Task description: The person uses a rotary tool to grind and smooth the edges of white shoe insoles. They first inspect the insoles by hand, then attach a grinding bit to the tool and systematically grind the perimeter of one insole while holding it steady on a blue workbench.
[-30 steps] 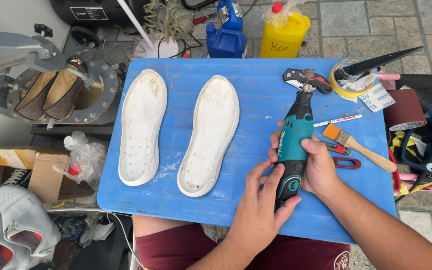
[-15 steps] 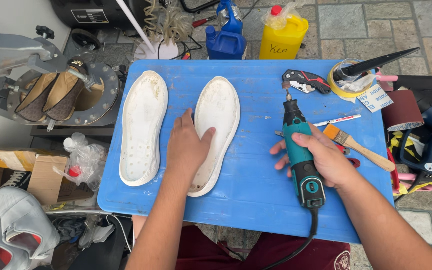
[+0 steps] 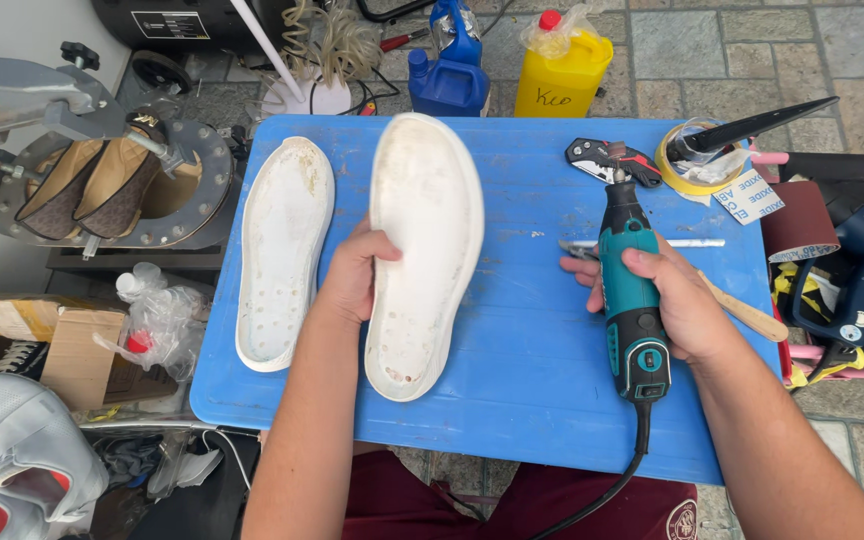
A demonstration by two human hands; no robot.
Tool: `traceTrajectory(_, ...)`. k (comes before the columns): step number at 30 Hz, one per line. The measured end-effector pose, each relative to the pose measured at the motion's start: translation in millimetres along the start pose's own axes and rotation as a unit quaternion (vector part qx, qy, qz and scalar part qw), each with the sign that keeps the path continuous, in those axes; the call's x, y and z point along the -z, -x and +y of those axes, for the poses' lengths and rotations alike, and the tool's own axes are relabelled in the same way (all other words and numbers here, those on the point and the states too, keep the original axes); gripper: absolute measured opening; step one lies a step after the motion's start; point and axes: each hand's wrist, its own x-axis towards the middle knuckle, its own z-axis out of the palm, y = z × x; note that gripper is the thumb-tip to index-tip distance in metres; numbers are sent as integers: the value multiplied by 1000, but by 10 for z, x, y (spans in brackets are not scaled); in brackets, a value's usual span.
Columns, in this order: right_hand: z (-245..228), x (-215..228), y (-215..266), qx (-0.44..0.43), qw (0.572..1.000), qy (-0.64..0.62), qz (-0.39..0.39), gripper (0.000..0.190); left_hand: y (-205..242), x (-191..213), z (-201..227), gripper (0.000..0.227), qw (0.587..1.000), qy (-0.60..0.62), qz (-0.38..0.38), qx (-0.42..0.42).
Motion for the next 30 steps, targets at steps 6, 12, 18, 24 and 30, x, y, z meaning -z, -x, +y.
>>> traceTrajectory(6,33,72,-12,59,996,-10,-60,65,108,-24,72,78,987,142,-60,53)
traceTrajectory(12,205,1,36,77,974,-115,-177,63,161,-198,62,78,960,202,-185,53)
traceTrajectory(18,316,-46,9,-28,968,-157,-194,68,24,-37,-149,74,967,202,-140,70)
traceTrajectory(24,218,-231,53,46,968,-124,-212,64,51,-145,-176,76,956,203,-187,100)
traceTrajectory(30,178,-339,37,71,970,-117,-200,62,0,-296,-296,75,984,109,-122,66)
